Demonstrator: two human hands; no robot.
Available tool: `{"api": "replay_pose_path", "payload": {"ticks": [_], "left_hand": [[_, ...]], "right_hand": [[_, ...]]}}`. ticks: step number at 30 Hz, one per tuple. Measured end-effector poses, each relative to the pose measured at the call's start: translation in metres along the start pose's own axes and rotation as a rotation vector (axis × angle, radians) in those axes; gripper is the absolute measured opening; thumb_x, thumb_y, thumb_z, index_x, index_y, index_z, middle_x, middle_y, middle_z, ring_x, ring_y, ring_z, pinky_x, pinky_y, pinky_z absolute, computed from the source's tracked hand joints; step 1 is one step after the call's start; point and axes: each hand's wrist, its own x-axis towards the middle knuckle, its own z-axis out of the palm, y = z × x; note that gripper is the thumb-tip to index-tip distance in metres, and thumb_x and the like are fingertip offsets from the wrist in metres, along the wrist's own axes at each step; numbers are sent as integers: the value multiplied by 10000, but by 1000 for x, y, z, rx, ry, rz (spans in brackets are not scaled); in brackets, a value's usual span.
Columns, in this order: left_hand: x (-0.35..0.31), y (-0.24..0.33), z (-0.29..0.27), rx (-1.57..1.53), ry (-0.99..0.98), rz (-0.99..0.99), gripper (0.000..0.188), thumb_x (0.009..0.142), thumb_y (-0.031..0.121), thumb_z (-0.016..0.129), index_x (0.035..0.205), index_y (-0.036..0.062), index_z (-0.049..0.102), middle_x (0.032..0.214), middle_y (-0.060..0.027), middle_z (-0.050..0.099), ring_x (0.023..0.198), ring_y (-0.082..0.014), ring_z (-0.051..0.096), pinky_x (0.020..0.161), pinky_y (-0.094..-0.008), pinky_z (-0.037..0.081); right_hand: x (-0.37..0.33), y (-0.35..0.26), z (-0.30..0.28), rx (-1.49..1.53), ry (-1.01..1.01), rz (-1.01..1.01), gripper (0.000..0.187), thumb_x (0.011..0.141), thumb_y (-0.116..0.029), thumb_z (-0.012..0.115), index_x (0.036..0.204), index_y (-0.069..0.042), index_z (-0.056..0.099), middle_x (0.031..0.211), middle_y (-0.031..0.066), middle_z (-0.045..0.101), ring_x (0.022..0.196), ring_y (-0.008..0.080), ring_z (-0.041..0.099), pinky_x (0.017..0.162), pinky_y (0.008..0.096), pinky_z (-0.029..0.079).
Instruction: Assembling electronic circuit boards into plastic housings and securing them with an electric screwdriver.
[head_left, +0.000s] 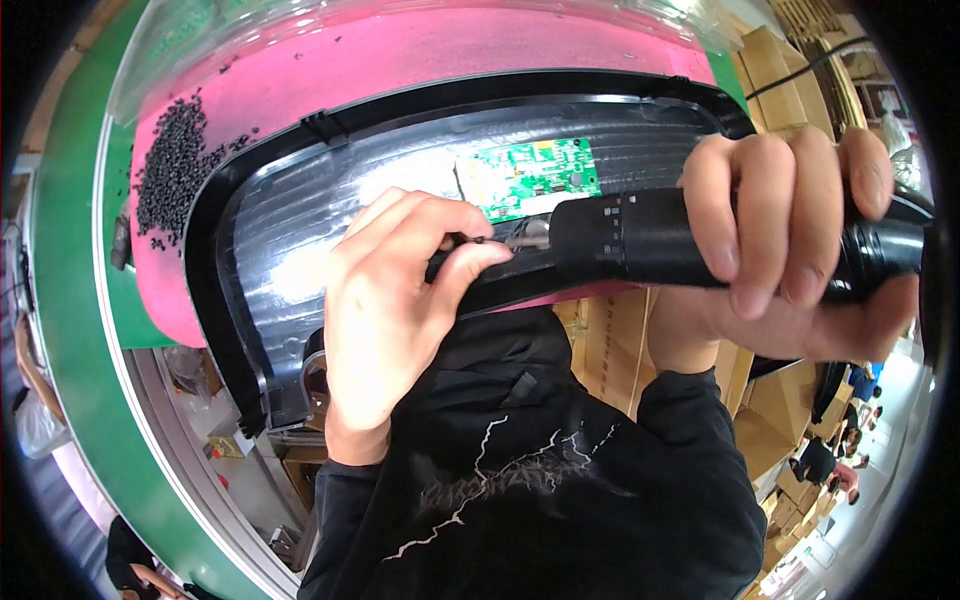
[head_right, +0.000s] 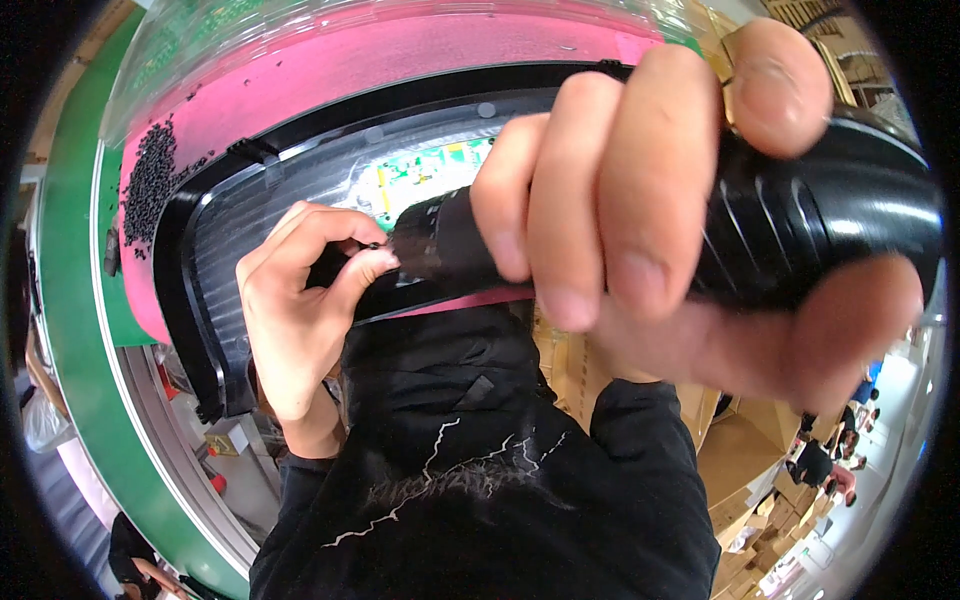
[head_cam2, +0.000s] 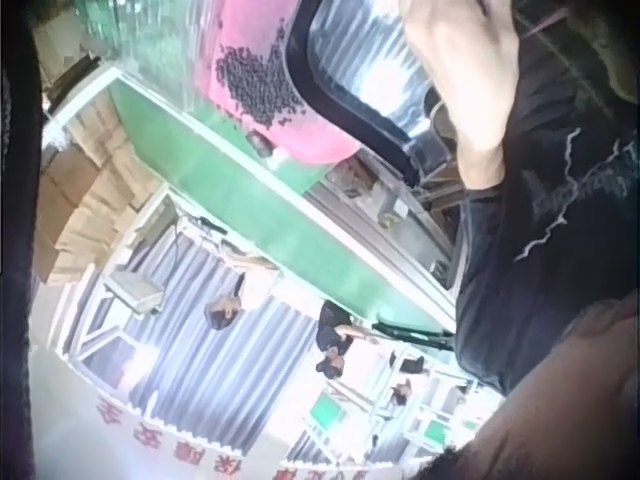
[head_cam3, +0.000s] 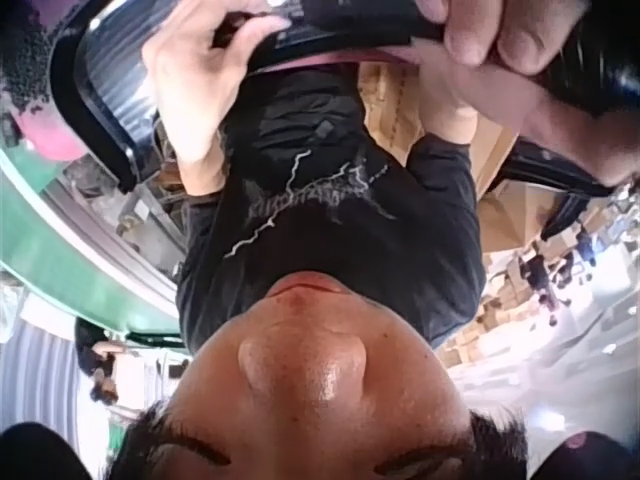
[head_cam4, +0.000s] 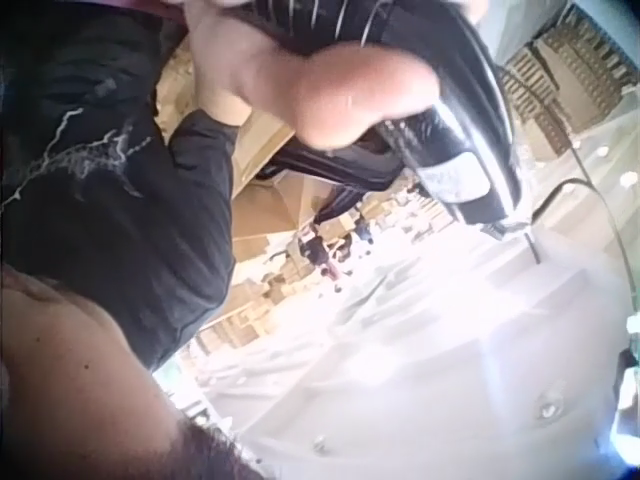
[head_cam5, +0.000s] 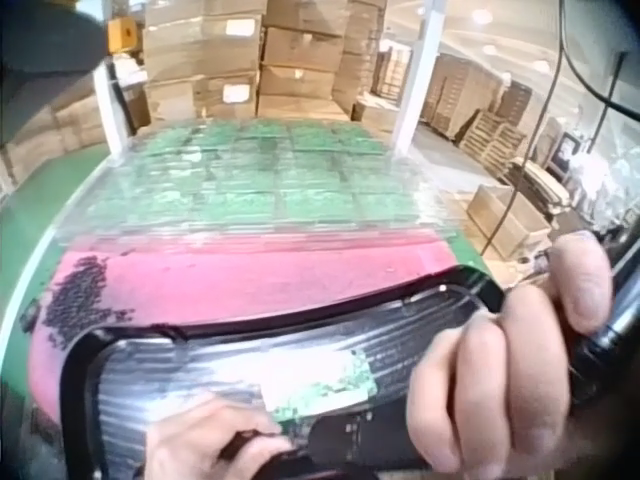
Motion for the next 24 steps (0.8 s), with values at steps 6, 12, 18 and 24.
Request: {"api": "replay_pose_path", "payload": {"ticks": [6,12,18,24], "left_hand": [[-2,-4,-3,-249,-46,-10,183,713,15,800,847,-4,678,725,-83,672,658,-209,645,634,-301,493],[-5,-4,-4,-282,-30,-65,148,746,16,782,855,-4,683,737,-84,686,671,-210,656,635,-292,493],[-3,-1,-5,-301,-36,-54,138,758,15,770,868,-6,690,743,-89,682,674,-226,658,642,-303,496],[-1,-6,-3,-258,-24,24,159,739,18,783,862,-9,686,748,-99,680,675,-228,645,656,-308,495]], "right_hand": [[12,10,4,-27,-123,49,510,869,-412,664,1150,-29,480,756,9,595,594,108,610,611,271,531],[16,5,6,-42,-207,75,521,874,-430,660,1167,-39,478,765,5,598,604,106,610,615,270,530],[25,5,4,-73,-282,97,533,879,-447,656,1184,-49,476,774,1,601,613,104,611,619,268,529],[32,0,1,-99,-358,121,545,883,-464,652,1201,-59,474,784,-3,604,622,102,611,623,267,528]]}}
